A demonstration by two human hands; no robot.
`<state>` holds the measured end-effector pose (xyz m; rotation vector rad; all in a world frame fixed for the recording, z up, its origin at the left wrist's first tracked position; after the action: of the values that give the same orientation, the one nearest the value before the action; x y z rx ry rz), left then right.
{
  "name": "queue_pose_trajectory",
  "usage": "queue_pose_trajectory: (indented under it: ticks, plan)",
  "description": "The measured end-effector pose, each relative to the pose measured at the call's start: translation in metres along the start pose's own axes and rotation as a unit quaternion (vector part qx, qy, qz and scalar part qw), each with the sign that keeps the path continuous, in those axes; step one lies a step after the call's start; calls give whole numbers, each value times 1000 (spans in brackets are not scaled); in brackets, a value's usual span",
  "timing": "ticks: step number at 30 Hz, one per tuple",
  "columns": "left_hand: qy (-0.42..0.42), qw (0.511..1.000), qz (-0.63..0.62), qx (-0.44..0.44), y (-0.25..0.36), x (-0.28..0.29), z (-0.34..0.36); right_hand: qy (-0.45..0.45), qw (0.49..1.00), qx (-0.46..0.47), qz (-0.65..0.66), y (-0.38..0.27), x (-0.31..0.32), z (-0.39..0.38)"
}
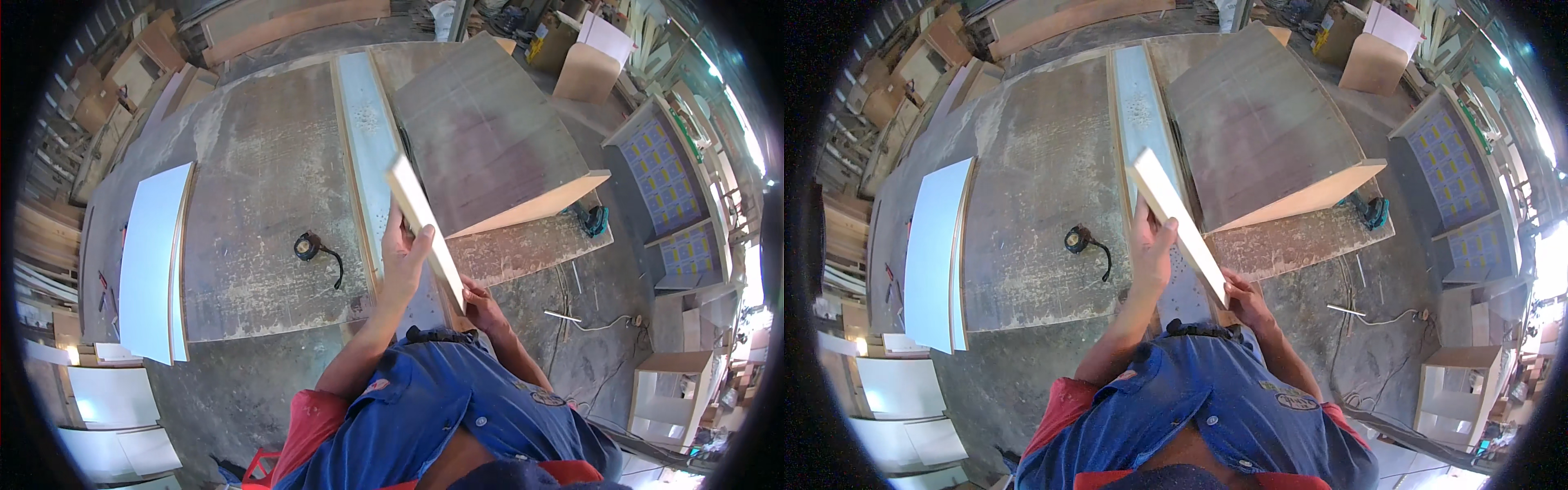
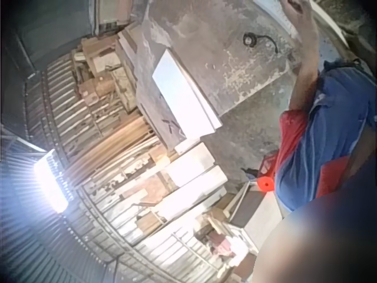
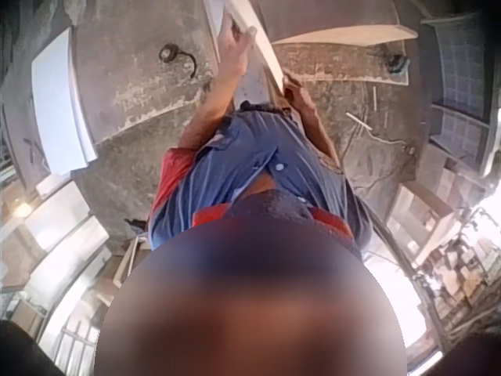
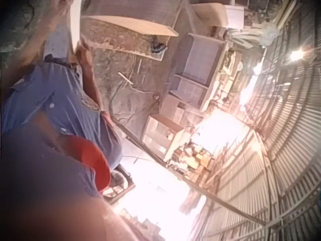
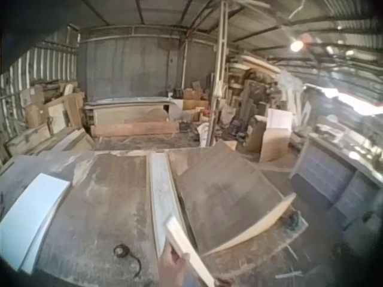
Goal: The person positions wooden pieces on a workbench and uses a drill to make holes in a small wooden assembly.
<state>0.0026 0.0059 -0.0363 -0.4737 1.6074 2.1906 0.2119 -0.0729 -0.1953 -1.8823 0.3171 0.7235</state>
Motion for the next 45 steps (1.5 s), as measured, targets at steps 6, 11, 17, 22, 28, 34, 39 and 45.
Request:
queue_pose_trajectory:
  ticks: [6,11,17,22,28,34,39,45]
  plan:
    - [240,959,98,117,-54,54,-4,-55,971,-5,-232,-35,-24,5]
    - [433,857,265,91,-32,256,-10,284,896,276,-199,-16,100,4]
    - [432,790,426,90,-27,400,-56,607,757,218,102,-67,286,5]
    - [400,763,497,105,-65,445,-75,449,785,391,169,-103,306,16]
    - [300,676,670,68,-46,437,-100,387,817,345,253,-106,327,31]
    - [270,661,691,108,-48,408,-113,450,808,323,203,-94,308,31]
    - [330,697,627,114,-45,408,-131,487,815,276,149,-84,333,35]
    - [338,611,711,85,-62,312,-109,592,779,178,-102,-82,332,0]
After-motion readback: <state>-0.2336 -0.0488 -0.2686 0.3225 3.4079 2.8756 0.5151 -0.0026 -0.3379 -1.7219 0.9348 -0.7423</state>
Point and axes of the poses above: each hand's wrist, its own z-axis towards the middle knuckle, its own x-axis out of the back of the hand, y = z × x, the point moved 1 cm from there along z, towards the middle knuckle, and after that the axes turned 2 degrees about x, right-handed, at the moved point
